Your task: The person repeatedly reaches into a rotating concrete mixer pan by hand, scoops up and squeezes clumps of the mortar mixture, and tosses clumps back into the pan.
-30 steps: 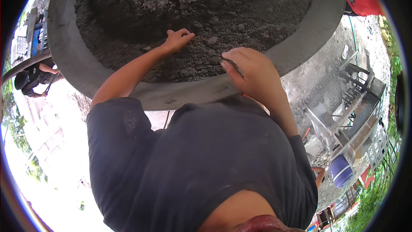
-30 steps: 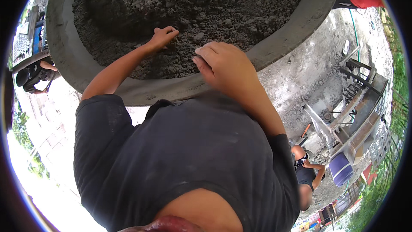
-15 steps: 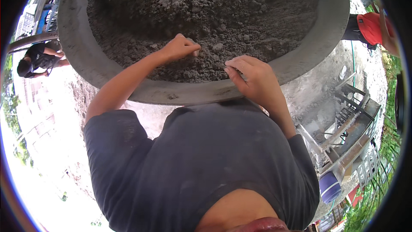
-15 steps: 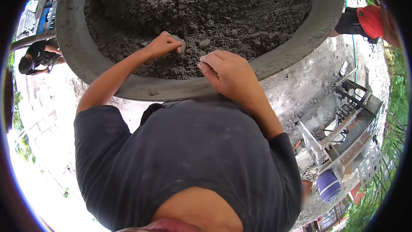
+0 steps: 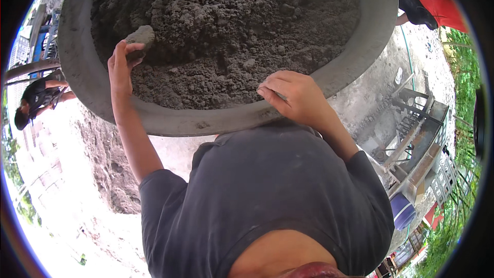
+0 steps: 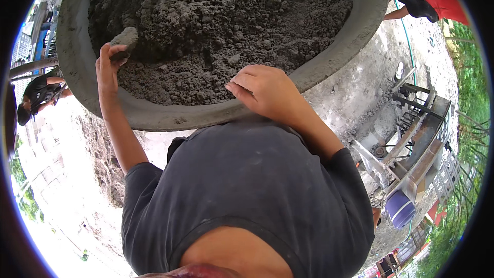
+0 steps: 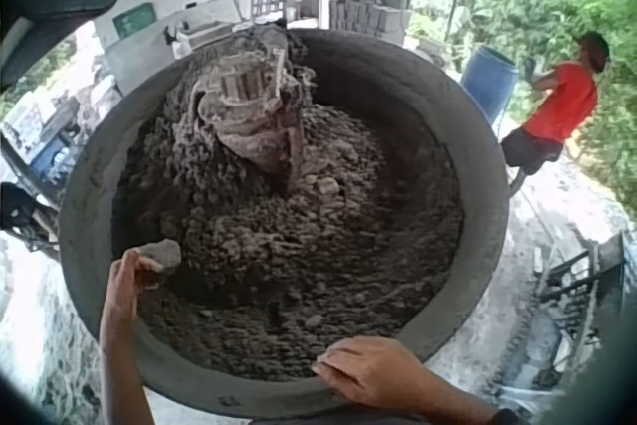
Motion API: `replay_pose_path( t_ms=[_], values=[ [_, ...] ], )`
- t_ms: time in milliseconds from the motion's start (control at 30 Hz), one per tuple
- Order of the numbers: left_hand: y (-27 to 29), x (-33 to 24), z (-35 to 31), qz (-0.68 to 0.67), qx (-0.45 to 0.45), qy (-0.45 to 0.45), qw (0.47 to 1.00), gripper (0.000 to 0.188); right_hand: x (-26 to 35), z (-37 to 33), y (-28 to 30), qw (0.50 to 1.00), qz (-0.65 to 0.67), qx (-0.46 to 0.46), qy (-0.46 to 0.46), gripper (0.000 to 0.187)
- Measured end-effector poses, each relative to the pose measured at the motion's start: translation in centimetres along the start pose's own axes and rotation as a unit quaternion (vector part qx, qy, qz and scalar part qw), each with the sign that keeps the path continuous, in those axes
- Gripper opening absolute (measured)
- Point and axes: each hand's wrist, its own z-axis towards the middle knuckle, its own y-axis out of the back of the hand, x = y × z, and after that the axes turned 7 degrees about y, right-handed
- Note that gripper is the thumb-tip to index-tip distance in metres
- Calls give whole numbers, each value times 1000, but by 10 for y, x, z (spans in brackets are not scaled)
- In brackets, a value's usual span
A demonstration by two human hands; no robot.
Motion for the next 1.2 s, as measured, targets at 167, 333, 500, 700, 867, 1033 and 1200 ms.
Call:
replay_pose_path(
  t_ms=[167,333,500,700,867,1033,1200],
  values=[
    [6,0,-3,67,-99,-76,990,42,5,5,-1,1000,8,9,-4,12],
    [6,0,1,168,-110,-157,967,44,14,7,-4,999,-17,-14,-47,11],
    [14,-15,-13,2,-149,-119,982,38,16,11,-3,998,-6,13,-53,10],
    [83,-3,-47,9,-205,-160,966,37,14,14,1,997,-34,68,5,10],
    [111,32,-55,117,-269,-196,936,30,25,52,23,987,-76,131,48,11],
    [110,48,-57,103,-301,-198,927,29,45,113,35,978,-105,163,80,13],
    [110,42,-54,44,-350,-208,912,32,47,176,16,966,-88,206,128,14]
  ],
)
